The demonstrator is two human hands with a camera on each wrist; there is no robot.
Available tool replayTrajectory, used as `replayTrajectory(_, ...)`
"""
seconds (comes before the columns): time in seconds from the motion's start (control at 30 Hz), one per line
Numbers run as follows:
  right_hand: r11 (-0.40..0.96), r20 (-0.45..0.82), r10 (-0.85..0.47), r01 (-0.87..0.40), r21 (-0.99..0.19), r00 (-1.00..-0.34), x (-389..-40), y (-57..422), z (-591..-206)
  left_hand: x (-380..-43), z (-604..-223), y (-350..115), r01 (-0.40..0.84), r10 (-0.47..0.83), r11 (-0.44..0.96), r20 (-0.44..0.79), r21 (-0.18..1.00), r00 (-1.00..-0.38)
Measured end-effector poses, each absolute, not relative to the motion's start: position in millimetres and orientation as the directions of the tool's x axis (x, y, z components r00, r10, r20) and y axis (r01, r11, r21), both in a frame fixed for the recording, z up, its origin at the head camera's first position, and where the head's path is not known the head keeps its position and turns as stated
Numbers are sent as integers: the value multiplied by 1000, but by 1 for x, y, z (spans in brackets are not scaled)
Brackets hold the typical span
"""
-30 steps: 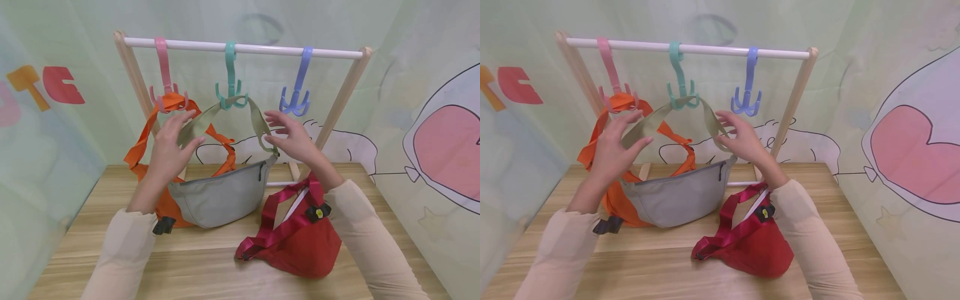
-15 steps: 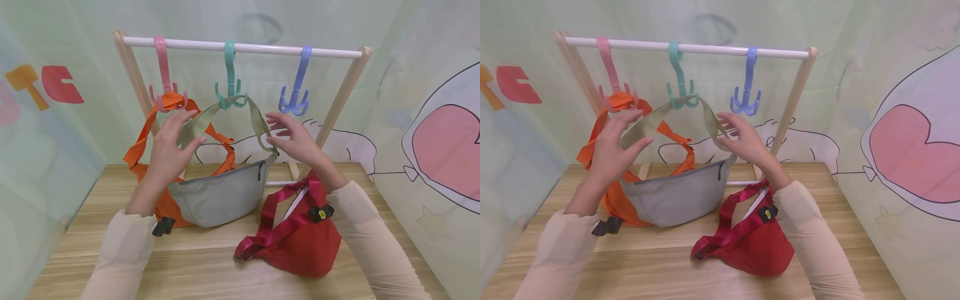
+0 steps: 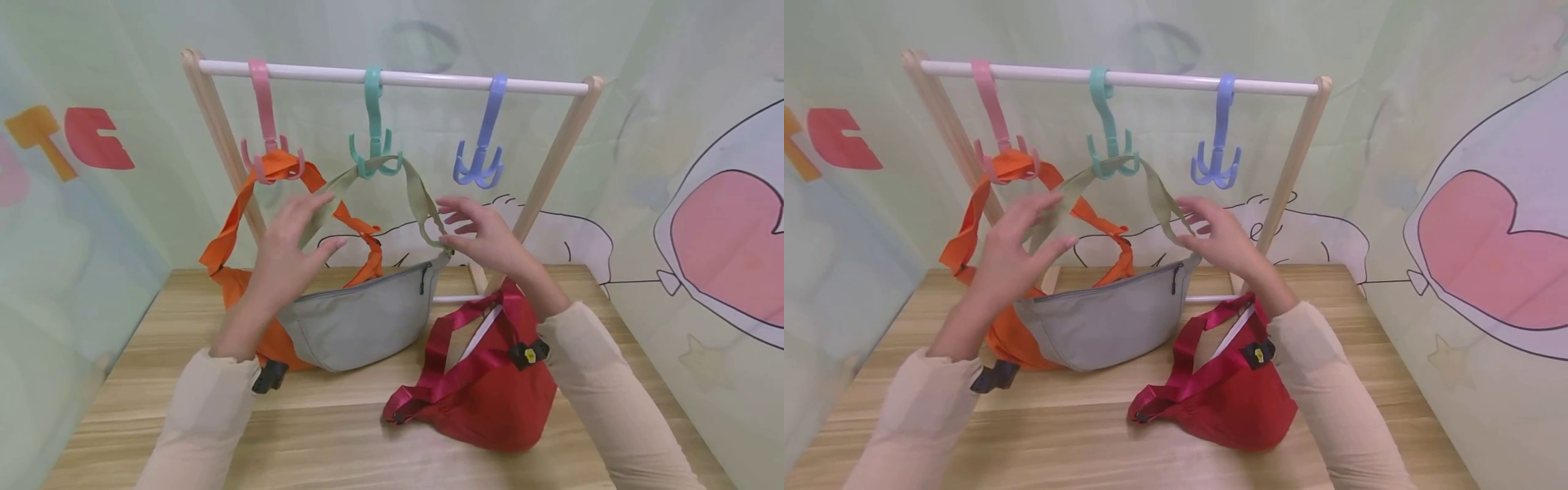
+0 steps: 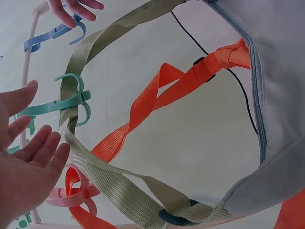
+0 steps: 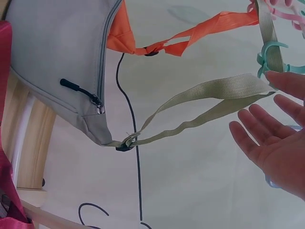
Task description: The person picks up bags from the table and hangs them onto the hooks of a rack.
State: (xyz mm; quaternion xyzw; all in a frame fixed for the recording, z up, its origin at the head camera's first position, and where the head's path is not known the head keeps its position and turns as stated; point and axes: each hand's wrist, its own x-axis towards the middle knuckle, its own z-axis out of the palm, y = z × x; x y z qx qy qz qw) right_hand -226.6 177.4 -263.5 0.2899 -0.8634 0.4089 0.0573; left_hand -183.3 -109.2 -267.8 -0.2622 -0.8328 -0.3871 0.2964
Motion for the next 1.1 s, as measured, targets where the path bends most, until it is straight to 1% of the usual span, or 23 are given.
replayTrajectory(0.17,512,319,-454,-536,-671,-832,-226,180,-268,-182,-270,-107,654,216,572,678,496,-703)
replayTrajectory(0.37,507,312,-449,-526,-683,-838,-227,182,-272,-181,-273,-103,671,232,575,693,468,-682)
replayTrajectory(0.57,507,303,-463,-529,-681,-833,-224,184,-275,-179,-279,-100,669,255,575,675,470,-693)
replayTrajectory(1.0,512,278,-469,-515,-688,-838,-223,186,-283,-179,-295,-94,699,294,551,678,456,-674)
replayTrajectory(1.1,512,271,-476,-514,-688,-837,-223,187,-287,-179,-298,-92,698,301,543,668,466,-680)
